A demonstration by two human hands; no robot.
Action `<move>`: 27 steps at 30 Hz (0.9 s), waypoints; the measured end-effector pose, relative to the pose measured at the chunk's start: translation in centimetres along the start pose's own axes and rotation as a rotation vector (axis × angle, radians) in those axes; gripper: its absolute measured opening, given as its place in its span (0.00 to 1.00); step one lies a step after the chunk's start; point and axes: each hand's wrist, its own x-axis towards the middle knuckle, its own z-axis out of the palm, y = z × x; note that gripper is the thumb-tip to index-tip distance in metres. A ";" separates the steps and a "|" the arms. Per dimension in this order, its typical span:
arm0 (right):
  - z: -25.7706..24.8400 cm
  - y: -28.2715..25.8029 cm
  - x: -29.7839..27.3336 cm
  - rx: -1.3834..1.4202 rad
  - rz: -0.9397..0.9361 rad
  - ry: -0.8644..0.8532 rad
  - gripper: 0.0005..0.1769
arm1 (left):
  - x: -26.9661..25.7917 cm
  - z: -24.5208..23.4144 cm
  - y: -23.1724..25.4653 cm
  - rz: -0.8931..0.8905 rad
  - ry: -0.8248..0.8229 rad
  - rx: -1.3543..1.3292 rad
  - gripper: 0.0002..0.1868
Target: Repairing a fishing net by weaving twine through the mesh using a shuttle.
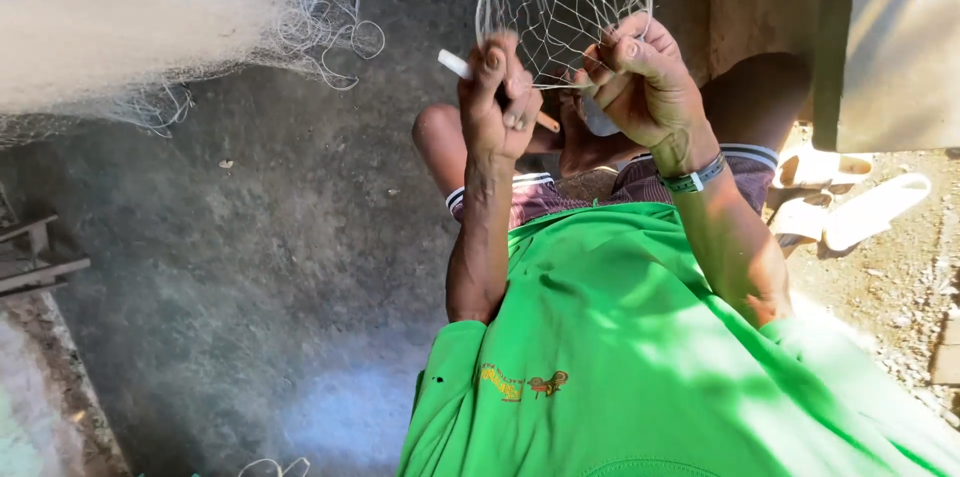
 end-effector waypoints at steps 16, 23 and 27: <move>0.6 0.1 0.7 0.114 0.058 -0.017 0.05 | -6.3 -2.1 -1.4 0.169 0.142 0.082 0.06; 1.5 0.5 0.3 0.054 -0.064 -0.001 0.08 | -5.9 -1.9 -1.2 0.156 0.124 0.104 0.07; 1.0 0.6 0.2 0.021 -0.050 0.014 0.05 | -6.3 -1.7 -1.5 0.152 0.137 0.132 0.07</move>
